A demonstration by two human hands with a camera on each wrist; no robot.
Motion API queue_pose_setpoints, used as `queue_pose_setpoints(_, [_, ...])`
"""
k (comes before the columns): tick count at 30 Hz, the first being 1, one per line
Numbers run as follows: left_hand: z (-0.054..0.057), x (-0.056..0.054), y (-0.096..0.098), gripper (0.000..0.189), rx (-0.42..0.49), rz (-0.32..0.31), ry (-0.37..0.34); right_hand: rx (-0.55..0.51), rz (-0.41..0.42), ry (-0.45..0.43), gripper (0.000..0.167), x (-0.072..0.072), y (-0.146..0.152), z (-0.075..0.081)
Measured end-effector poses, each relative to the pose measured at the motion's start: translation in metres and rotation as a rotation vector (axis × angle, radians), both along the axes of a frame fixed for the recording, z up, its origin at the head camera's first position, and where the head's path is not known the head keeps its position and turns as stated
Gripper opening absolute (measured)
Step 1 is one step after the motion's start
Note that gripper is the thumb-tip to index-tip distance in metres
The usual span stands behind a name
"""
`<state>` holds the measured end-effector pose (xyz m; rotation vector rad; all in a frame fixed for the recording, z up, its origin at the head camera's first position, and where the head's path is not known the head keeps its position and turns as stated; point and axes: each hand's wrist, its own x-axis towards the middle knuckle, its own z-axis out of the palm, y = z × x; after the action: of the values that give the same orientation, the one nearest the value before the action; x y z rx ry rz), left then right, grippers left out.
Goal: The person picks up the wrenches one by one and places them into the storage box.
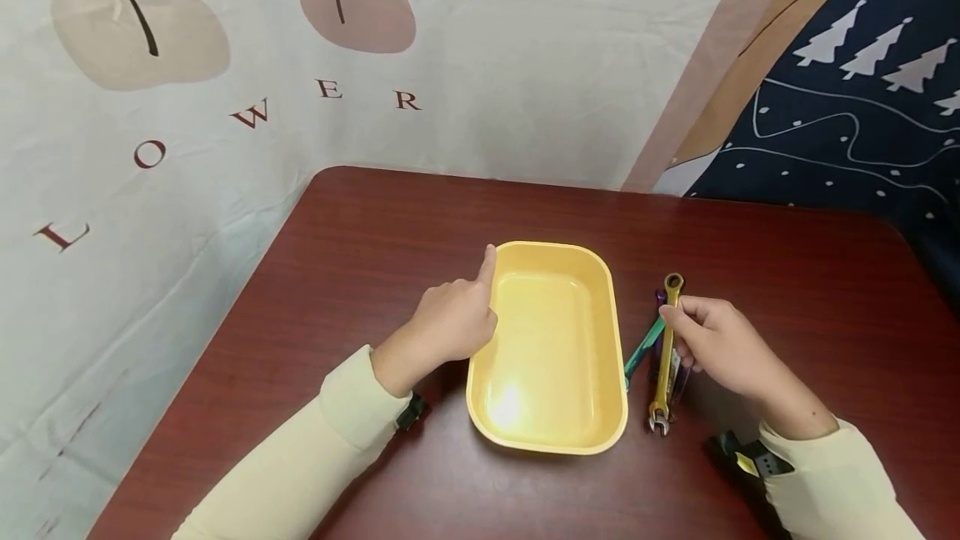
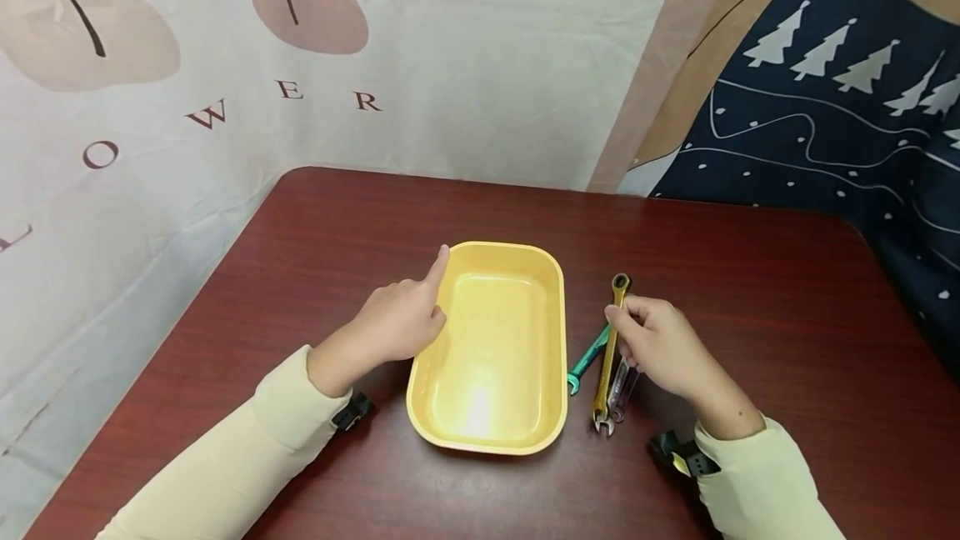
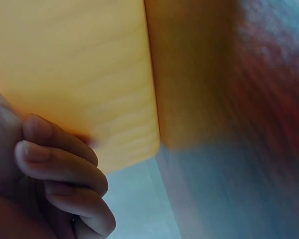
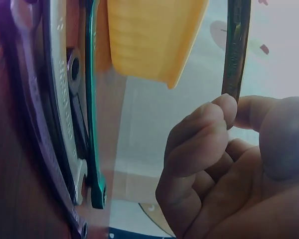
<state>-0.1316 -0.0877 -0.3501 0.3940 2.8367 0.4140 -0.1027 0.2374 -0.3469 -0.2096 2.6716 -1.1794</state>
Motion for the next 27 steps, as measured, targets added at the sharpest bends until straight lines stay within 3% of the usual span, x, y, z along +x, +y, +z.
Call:
queue_pose_setpoints(13, [0.003,-0.001,0.000,0.084,-0.003,-0.012,0.005,-0.050,-0.037,0.062,0.039,0.010,-0.017,0.008])
queue_pose_setpoints(20, [0.003,-0.001,0.000,0.085,0.011,-0.020,0.004,-0.060,-0.028,0.136,0.039,0.017,-0.030,0.011])
queue_pose_setpoints(27, [0.002,0.001,0.000,0.084,-0.002,-0.017,0.010,-0.075,-0.011,0.148,0.039,0.017,-0.038,0.011])
